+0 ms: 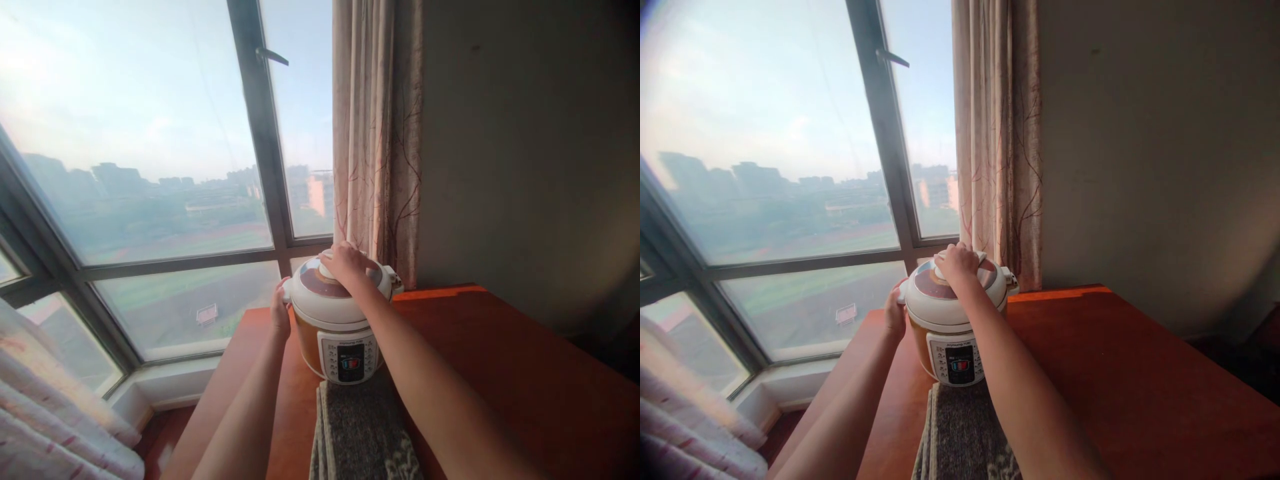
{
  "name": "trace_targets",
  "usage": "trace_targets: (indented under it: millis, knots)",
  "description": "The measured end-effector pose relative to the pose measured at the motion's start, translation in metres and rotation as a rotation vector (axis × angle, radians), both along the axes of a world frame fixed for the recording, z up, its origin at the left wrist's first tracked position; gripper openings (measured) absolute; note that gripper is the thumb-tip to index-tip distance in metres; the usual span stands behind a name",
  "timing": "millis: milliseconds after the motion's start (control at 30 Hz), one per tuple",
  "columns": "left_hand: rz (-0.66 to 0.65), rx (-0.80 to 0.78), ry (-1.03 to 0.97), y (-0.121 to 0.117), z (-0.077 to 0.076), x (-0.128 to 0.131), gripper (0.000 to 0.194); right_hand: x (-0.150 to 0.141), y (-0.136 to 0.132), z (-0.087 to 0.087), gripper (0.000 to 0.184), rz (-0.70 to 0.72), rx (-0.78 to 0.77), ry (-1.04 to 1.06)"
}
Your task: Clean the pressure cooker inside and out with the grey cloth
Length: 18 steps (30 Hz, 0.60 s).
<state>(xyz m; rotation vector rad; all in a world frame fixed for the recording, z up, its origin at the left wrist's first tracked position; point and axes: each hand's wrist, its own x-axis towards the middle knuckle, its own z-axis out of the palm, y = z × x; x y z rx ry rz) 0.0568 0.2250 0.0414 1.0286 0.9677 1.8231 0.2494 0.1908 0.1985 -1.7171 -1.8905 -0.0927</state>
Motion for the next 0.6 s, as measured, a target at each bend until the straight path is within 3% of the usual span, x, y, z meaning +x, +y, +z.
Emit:
trace_targets:
  millis: [600]
  knots:
    - [-0.022,0.0,-0.001,-0.005,0.006,0.0,0.048,0.015,0.009,-0.004,0.05,0.139,0.083,-0.157]
